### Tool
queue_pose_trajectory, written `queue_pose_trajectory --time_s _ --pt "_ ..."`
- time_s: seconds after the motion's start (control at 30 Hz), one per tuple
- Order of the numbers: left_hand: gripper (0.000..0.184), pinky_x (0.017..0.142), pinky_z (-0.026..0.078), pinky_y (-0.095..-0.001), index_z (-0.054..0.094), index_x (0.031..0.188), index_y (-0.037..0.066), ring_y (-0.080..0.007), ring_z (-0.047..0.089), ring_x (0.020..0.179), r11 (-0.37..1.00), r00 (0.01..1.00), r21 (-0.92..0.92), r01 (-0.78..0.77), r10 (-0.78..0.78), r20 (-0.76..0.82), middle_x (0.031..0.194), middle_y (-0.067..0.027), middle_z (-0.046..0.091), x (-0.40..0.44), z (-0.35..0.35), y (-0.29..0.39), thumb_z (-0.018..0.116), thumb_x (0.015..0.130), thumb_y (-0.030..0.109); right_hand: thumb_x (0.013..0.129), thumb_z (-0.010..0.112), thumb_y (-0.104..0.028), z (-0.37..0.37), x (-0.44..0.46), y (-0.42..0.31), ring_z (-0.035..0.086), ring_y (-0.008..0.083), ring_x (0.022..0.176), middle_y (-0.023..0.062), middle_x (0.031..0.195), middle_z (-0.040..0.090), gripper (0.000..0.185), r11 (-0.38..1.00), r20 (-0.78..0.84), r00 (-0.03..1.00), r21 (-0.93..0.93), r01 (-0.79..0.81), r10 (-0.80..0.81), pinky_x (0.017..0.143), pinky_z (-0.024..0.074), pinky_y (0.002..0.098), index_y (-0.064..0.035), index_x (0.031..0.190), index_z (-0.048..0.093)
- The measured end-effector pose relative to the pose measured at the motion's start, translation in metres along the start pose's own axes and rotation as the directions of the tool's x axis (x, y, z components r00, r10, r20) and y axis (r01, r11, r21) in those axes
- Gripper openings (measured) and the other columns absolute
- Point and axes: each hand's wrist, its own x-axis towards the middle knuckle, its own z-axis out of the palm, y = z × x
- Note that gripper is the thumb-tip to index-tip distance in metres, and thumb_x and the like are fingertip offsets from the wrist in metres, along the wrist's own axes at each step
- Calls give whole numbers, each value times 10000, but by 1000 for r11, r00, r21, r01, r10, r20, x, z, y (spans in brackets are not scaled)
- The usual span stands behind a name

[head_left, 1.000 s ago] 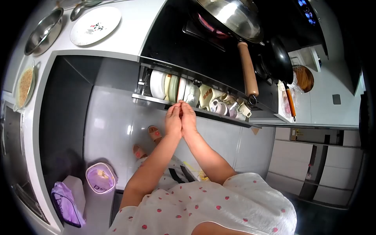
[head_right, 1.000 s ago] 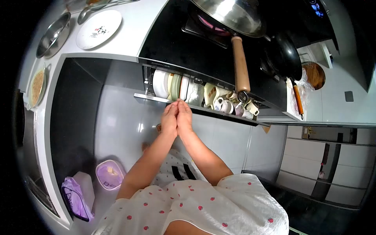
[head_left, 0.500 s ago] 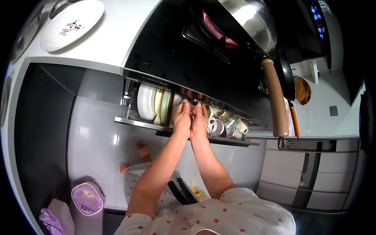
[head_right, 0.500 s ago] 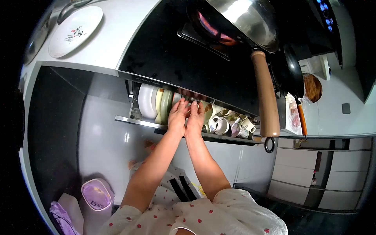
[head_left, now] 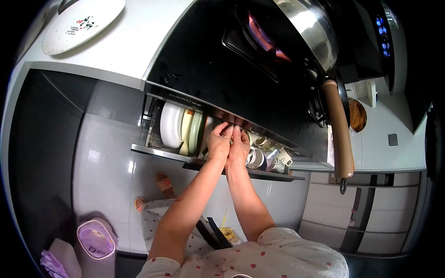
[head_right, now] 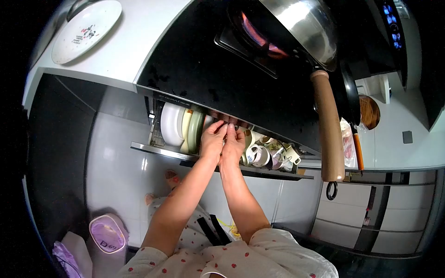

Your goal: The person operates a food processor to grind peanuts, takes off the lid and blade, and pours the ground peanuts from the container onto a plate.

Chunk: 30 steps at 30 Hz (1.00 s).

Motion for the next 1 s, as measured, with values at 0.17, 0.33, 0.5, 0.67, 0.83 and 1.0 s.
queue_pose_trajectory --time_s 0.17,0.33,0.5,0.67,0.83,1.0 --pt "361 752 444 -233 541 1105 -42 -120 545 854 998 999 38 -45 46 -16 1009 -101 598 2 -1 -4 625 812 152 848 595 -206 -4 5 5 474 84 655 20 768 544 201 999 6 999 -12 34 -34 556 392 208 -18 877 529" --pt "366 745 444 -233 552 1084 -49 -121 548 850 993 997 95 -70 73 -32 1000 -110 606 0 0 1 643 796 157 861 575 -223 0 2 1 454 80 633 20 764 542 211 1000 -14 1000 -21 22 -22 537 375 210 -18 867 526" --pt "365 733 448 -237 561 1061 -60 -126 555 836 984 993 144 -102 109 -41 983 -120 614 0 0 0 654 784 159 869 561 -250 -3 2 2 454 85 623 30 773 543 233 999 -2 1000 -39 7 -7 524 380 222 -22 846 518" --pt "365 653 487 -290 605 984 -43 -188 617 687 958 964 180 -223 245 -107 797 -166 644 4 2 -9 679 727 206 869 558 -283 -7 6 4 484 109 637 51 775 545 268 1000 36 999 -4 -26 26 539 413 237 -27 815 498" --pt "367 665 487 -302 609 980 -35 -209 621 697 953 960 197 -232 256 -110 802 -175 642 7 1 -13 681 719 212 871 552 -294 -7 5 3 503 121 651 56 779 549 280 999 37 999 -4 -38 38 559 433 243 -25 817 497" --pt "355 678 485 -308 616 973 -26 -227 623 709 944 957 230 -239 268 -108 810 -177 643 6 1 -11 679 719 213 874 546 -290 -9 8 6 503 119 650 56 774 552 274 999 49 998 11 -30 29 561 435 243 -26 812 503"
